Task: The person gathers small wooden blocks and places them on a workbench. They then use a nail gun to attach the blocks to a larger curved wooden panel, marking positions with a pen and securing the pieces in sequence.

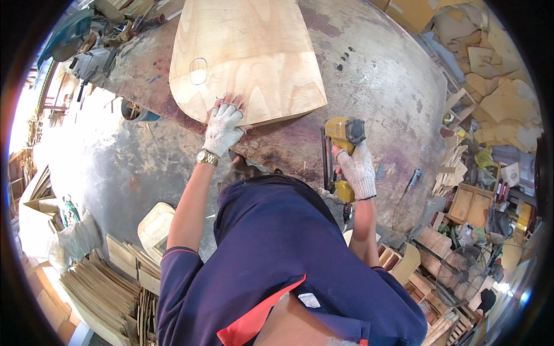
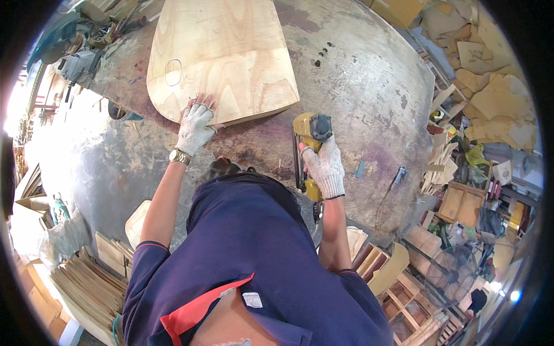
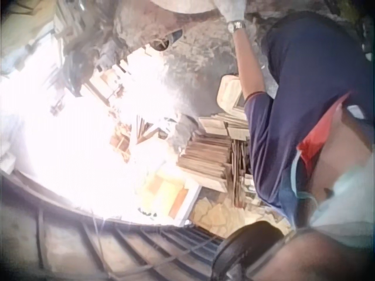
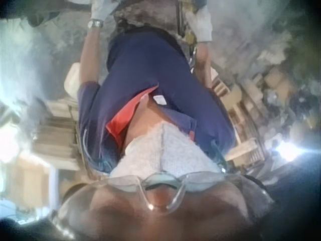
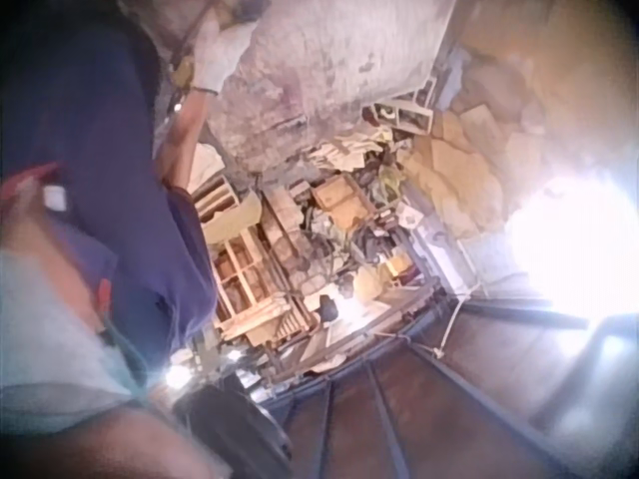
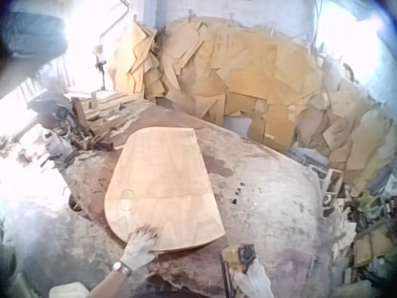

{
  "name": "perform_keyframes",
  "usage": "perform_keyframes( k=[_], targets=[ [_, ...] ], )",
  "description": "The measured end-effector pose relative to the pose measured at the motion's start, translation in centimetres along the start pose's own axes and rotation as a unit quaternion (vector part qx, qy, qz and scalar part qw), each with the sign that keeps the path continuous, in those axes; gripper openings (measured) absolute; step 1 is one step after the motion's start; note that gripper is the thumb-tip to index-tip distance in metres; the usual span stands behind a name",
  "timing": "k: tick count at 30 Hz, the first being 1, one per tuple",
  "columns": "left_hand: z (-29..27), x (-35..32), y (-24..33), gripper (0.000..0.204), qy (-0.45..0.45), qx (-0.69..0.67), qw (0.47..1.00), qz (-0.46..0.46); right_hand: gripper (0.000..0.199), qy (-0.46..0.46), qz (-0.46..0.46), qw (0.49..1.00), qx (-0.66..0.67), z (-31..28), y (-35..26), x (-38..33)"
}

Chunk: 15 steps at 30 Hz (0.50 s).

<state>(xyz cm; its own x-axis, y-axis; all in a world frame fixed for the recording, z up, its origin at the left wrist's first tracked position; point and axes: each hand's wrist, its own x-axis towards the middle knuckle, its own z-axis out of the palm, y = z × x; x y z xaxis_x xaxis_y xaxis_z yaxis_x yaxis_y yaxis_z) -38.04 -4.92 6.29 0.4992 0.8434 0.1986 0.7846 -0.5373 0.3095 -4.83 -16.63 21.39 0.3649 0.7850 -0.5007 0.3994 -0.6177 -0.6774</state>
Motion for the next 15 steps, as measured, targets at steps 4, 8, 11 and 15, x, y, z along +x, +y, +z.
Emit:
perform_keyframes(
  k=[4, 8, 11, 15],
  targets=[
    [0.2, 0.1, 0.1, 0.068, 0.004, 0.011, 1.000, -0.002, 0.046, 0.023, -0.019, 1.000, 0.009, -0.8, 0.4, 0.7],
    [0.3, -0.1, 0.1, 0.068, 0.006, 0.020, 1.000, 0.003, 0.048, 0.018, -0.026, 0.999, 0.037, -1.3, 0.4, 1.2],
    [0.6, -0.1, 0.2, 0.069, 0.010, 0.027, 1.000, 0.005, 0.044, 0.000, -0.063, 0.995, 0.076, -1.7, 0.1, 2.1],
    [1.0, -0.2, 0.2, 0.070, 0.014, 0.041, 0.999, 0.011, 0.047, -0.046, -0.058, 0.997, -0.005, -2.4, -1.2, 4.9]
  ],
)
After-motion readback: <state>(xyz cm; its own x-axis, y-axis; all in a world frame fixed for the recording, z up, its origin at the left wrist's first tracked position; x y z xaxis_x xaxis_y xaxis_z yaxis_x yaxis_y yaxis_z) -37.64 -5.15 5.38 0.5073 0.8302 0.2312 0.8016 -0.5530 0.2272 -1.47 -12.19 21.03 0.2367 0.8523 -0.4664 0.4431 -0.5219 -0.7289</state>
